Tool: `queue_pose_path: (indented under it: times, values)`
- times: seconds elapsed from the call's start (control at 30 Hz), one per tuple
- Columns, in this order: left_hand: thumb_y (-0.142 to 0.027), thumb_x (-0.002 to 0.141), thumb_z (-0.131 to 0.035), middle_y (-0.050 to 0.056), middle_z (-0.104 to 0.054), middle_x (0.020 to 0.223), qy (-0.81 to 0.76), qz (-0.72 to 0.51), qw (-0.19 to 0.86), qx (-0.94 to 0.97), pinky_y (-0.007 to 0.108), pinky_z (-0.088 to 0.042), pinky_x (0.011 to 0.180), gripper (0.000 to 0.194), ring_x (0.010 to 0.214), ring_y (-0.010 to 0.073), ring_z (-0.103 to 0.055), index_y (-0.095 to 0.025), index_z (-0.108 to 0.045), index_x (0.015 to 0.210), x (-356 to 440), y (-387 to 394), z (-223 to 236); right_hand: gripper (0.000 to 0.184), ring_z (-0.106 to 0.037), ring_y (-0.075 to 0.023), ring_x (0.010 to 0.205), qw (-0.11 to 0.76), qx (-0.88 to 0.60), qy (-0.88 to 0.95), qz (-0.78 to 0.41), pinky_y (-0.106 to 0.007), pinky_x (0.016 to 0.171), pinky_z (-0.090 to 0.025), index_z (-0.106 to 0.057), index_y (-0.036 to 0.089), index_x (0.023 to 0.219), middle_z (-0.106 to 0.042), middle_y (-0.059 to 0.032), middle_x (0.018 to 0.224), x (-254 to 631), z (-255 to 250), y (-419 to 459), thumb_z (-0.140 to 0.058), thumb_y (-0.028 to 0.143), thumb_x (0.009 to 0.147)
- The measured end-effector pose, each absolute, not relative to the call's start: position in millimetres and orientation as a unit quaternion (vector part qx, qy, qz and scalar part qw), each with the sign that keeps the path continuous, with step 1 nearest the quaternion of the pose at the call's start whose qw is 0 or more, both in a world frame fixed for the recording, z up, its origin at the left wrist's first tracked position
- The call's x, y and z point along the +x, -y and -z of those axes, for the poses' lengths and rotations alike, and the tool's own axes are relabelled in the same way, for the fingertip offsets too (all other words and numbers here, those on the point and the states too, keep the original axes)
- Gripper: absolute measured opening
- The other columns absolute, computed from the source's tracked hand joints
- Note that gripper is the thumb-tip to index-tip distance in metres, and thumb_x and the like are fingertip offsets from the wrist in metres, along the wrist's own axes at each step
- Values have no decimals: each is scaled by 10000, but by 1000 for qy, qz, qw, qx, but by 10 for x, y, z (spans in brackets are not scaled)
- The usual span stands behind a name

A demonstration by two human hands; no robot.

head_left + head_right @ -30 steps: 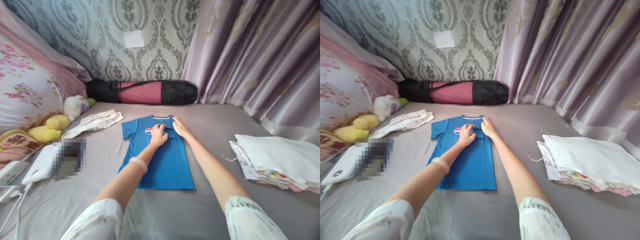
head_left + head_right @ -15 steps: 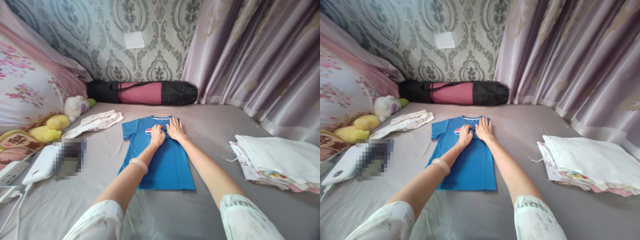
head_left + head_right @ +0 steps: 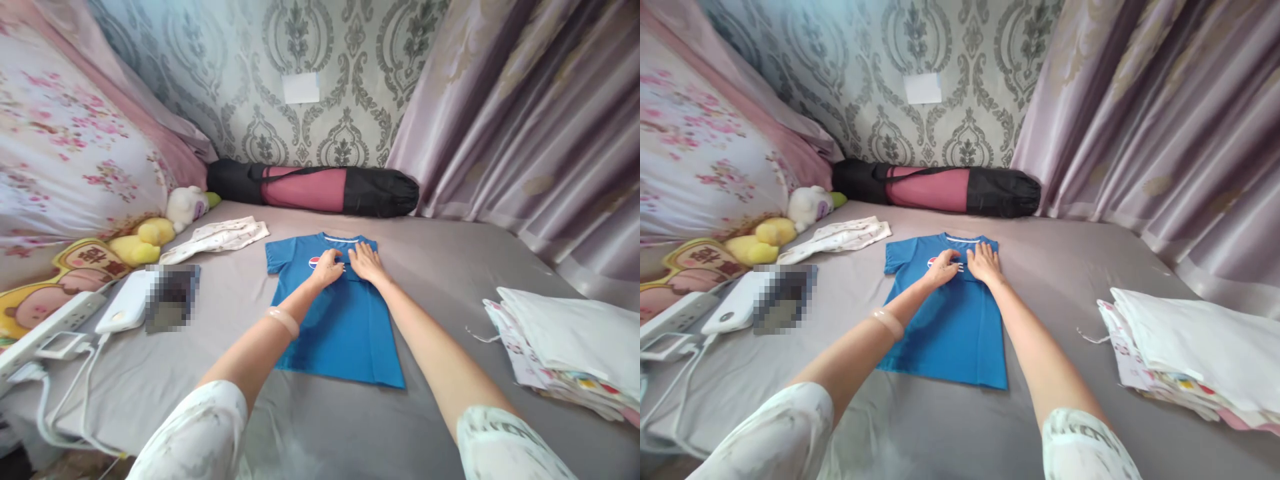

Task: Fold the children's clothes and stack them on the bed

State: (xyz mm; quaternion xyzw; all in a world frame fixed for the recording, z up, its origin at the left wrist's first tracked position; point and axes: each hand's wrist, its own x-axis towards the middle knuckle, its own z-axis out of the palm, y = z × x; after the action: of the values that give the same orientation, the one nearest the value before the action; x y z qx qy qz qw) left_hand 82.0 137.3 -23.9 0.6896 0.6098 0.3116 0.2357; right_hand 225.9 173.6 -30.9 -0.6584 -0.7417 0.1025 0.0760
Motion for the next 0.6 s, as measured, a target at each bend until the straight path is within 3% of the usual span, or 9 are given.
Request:
queue_pose_path:
  times: [0.1, 0.37, 0.6]
  values:
    - [-109, 809, -484, 112, -648, 1177, -652, -313, 239, 649, 295, -465, 933, 354, 1067, 198, -606, -127, -605, 1141, 513, -1313, 56, 672, -128, -274, 1477, 107, -677, 725, -66, -458, 1179, -113, -229, 28, 1521, -179, -174, 1598, 2298, 301, -1793, -132, 443, 1003]
    - [-230, 864, -509, 114, -702, 1056, -770, -203, 140, 589, 297, -468, 867, 293, 1000, 226, -639, -138, -632, 1113, -400, -889, -124, 690, -199, -292, 1456, 79, -686, 722, -45, -444, 1170, -157, -270, -10, 1499, -245, -195, 1575, 2340, 420, -1825, -170, 456, 1000]
    - [-359, 883, -499, 94, -715, 1017, -789, -122, 184, 574, 289, -473, 773, 287, 939, 235, -659, -169, -668, 1017, -712, -265, -173, 711, -155, -321, 1468, 97, -678, 725, -72, -518, 1171, -132, -256, 6, 1510, -204, -203, 1586, 2326, 291, -1683, -140, 480, 992]
